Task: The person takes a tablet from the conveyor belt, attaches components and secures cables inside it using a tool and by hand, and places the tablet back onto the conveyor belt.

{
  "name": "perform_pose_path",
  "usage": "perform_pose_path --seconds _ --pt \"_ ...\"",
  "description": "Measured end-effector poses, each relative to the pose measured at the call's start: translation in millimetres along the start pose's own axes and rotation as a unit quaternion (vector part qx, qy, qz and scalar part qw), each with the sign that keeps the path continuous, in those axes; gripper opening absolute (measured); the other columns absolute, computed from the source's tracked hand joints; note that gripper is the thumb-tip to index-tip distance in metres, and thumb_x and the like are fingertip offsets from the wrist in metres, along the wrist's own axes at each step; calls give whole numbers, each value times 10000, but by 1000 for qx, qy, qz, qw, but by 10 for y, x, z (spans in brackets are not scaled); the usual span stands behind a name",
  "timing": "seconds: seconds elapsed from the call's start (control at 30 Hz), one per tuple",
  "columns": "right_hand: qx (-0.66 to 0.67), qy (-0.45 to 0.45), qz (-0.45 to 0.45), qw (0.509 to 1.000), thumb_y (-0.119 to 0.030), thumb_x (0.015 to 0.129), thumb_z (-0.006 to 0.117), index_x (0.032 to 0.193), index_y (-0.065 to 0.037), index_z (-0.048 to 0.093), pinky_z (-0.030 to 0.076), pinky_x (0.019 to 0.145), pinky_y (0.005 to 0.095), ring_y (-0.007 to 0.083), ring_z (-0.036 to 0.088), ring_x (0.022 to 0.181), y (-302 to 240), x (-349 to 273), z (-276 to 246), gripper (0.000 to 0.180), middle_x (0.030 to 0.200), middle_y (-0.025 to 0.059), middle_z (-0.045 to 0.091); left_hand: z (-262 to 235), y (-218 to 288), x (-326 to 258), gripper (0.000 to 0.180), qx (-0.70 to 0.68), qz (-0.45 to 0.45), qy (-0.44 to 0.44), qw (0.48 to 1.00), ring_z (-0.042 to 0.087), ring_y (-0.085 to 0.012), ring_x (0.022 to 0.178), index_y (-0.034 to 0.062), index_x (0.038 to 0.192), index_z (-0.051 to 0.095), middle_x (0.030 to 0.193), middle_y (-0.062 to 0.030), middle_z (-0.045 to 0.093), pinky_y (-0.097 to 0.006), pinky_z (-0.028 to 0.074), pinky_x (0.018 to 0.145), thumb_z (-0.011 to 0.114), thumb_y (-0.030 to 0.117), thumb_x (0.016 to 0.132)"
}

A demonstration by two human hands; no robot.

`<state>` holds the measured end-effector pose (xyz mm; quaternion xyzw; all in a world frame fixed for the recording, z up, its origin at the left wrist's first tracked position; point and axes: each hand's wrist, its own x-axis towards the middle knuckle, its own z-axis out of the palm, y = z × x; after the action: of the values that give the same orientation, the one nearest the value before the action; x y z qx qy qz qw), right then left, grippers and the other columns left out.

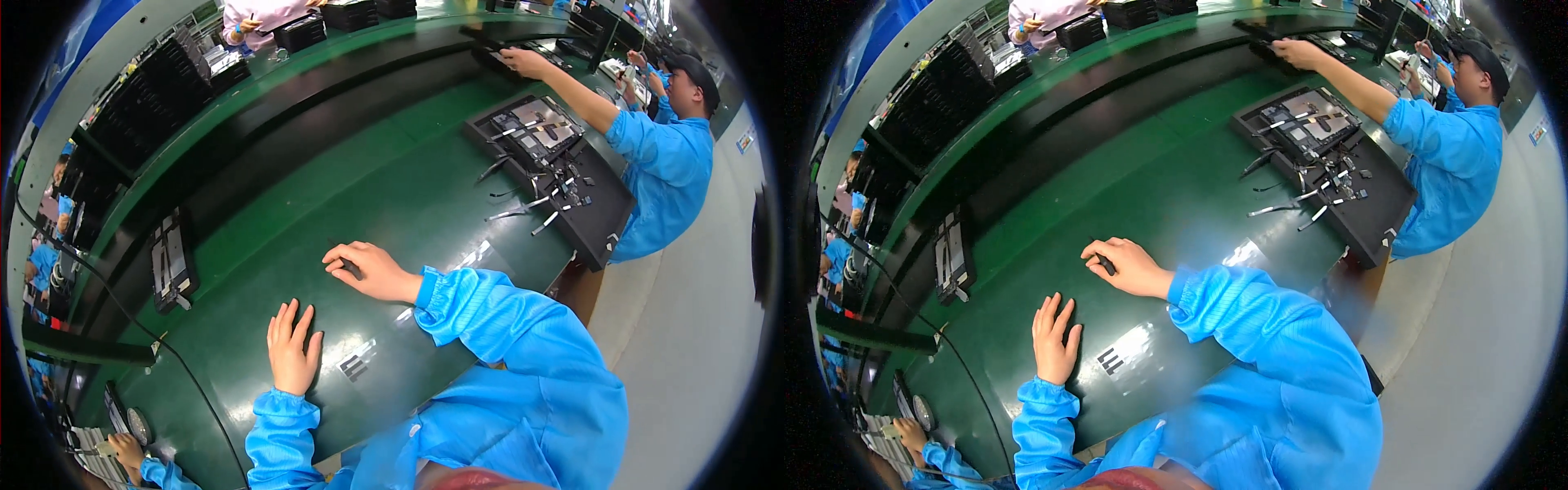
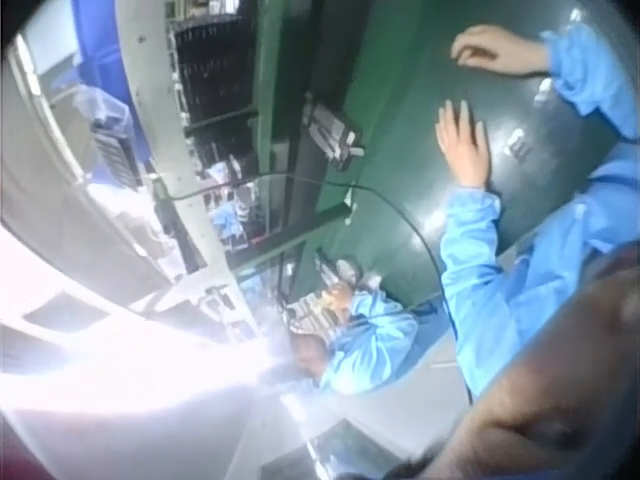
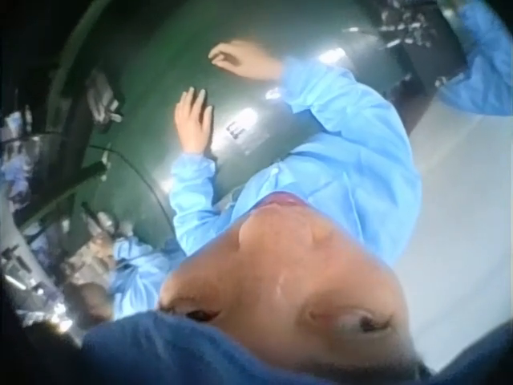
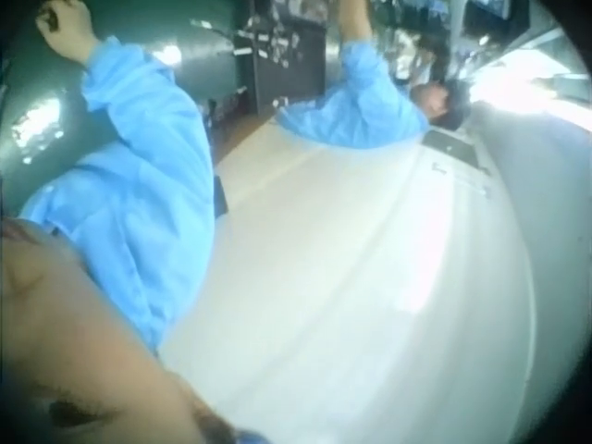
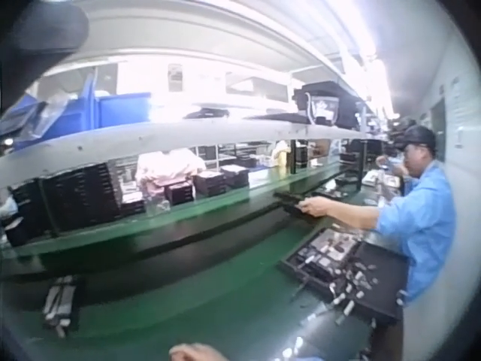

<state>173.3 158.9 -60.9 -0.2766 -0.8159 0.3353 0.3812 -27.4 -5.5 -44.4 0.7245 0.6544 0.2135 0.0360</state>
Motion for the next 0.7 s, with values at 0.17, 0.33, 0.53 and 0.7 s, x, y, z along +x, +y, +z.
perform_pose_path --seconds 0.17,0.33,0.53,0.7 --pt "-2 0 -3 1000 -150 929 681 1115 -108 630 505 824 354 218 650 929 -8 7 4 198 960 -5 747 -13 2 0 473 3 7 2 1000 428 -365 1394 124 1351 618 1485 -135 489 -516 308 1165 700 175 888" --pt "7 -6 8 1000 -145 929 680 1115 -102 630 502 817 349 213 643 907 4 7 -13 197 966 -4 747 -31 29 20 469 -1 7 0 1000 431 -367 1391 119 1348 620 1479 -141 493 -513 308 1166 699 168 887" --pt "23 -18 22 999 -147 927 683 1127 -104 633 507 841 347 212 639 944 -48 10 -26 211 983 7 746 -36 8 -11 461 -4 4 -5 1000 430 -369 1390 104 1339 624 1472 -152 495 -511 307 1168 698 155 886" --pt "16 -31 30 999 -150 925 676 1132 -105 626 505 876 378 237 643 973 -41 10 -47 217 1000 14 750 -14 2 -2 460 -4 8 -5 1000 429 -366 1391 96 1335 624 1472 -153 495 -509 307 1168 699 145 884"
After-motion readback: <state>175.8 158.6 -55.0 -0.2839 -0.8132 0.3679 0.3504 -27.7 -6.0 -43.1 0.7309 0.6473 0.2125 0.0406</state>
